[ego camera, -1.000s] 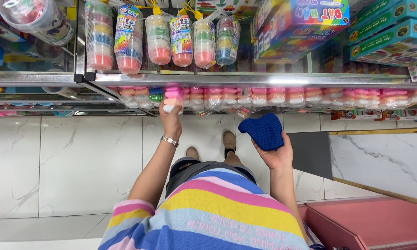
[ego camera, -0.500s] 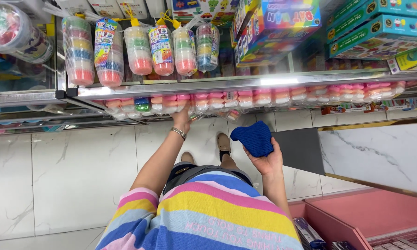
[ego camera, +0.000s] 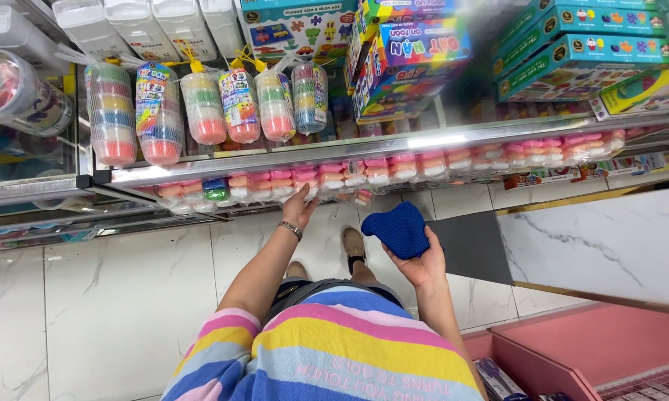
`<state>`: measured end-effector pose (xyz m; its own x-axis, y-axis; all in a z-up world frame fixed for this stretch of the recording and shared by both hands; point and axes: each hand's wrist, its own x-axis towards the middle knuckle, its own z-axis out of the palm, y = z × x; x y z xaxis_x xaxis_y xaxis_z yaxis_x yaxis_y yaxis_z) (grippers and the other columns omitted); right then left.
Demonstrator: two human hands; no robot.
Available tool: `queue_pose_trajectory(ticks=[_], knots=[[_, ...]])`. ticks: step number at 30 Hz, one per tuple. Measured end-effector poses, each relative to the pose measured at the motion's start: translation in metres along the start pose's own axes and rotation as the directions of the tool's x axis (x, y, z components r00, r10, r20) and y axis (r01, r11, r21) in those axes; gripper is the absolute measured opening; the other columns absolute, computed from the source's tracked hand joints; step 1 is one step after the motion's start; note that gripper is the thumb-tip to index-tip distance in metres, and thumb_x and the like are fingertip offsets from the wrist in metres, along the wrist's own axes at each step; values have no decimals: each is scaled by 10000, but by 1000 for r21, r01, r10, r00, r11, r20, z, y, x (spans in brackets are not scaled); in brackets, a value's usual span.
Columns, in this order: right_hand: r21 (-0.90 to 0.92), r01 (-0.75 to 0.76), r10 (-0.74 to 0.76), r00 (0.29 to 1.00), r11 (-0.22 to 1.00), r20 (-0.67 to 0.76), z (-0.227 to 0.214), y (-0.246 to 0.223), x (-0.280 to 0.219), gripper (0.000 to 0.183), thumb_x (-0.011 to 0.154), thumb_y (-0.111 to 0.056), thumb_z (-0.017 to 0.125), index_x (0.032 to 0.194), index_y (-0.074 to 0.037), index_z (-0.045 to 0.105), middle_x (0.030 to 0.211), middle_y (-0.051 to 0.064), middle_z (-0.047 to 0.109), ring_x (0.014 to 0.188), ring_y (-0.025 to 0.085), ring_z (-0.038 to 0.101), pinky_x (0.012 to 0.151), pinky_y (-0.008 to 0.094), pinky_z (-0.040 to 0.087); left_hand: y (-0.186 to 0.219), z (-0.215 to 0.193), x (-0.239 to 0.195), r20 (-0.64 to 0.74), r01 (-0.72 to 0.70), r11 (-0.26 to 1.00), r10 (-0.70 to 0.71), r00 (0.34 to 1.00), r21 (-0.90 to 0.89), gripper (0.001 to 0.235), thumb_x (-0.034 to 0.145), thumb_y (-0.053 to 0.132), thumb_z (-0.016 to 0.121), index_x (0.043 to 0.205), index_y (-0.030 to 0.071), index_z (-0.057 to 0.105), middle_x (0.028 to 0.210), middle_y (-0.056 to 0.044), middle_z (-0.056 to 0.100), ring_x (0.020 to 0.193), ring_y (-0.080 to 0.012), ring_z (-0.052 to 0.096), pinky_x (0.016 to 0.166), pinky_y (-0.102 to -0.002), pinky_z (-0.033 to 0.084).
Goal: Wiping and organizing various stationery and toy items on shelves using a blue cloth.
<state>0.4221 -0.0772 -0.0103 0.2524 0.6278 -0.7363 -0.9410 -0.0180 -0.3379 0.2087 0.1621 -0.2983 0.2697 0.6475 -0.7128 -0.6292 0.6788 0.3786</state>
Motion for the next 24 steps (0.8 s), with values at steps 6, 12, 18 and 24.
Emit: queue_pose_trajectory(ticks=[6,12,18,24], knots=[[3,-3,3,1000,1000,-6,-12,0,-1,571,991,-446,487,1450,-106,509,1459,166,563,1341,389,532,1111,603,416,55,20,-160,-38,-203,956,216,976,214,908,811,242,791,1569,180,295,1303,-49,528,1017,-238,593,834,-434,556],[-10,-42,41,998,999,-44,-11,10,-1,581,993,-450,491,1455,-98,499,1464,169,552,1335,389,532,1102,601,425,61,-10,-185,128,-456,517,549,826,725,1028,644,296,926,1495,121,377,1292,-157,548,1070,-255,630,877,-388,553],[-74,-77,78,997,994,14,-1,28,6,585,987,-445,495,1454,-93,499,1461,160,553,1330,380,533,1093,602,426,64,-29,-178,248,-412,24,767,592,911,703,710,335,967,1274,53,656,1259,-221,571,1104,-291,607,937,-357,526],[-166,-43,55,996,985,65,18,48,1,571,988,-451,505,1446,-112,509,1453,143,566,1333,369,538,1094,582,436,85,-15,-227,186,-460,336,606,774,822,675,699,207,815,1293,-20,589,1106,-141,730,950,-196,696,824,-304,550]])
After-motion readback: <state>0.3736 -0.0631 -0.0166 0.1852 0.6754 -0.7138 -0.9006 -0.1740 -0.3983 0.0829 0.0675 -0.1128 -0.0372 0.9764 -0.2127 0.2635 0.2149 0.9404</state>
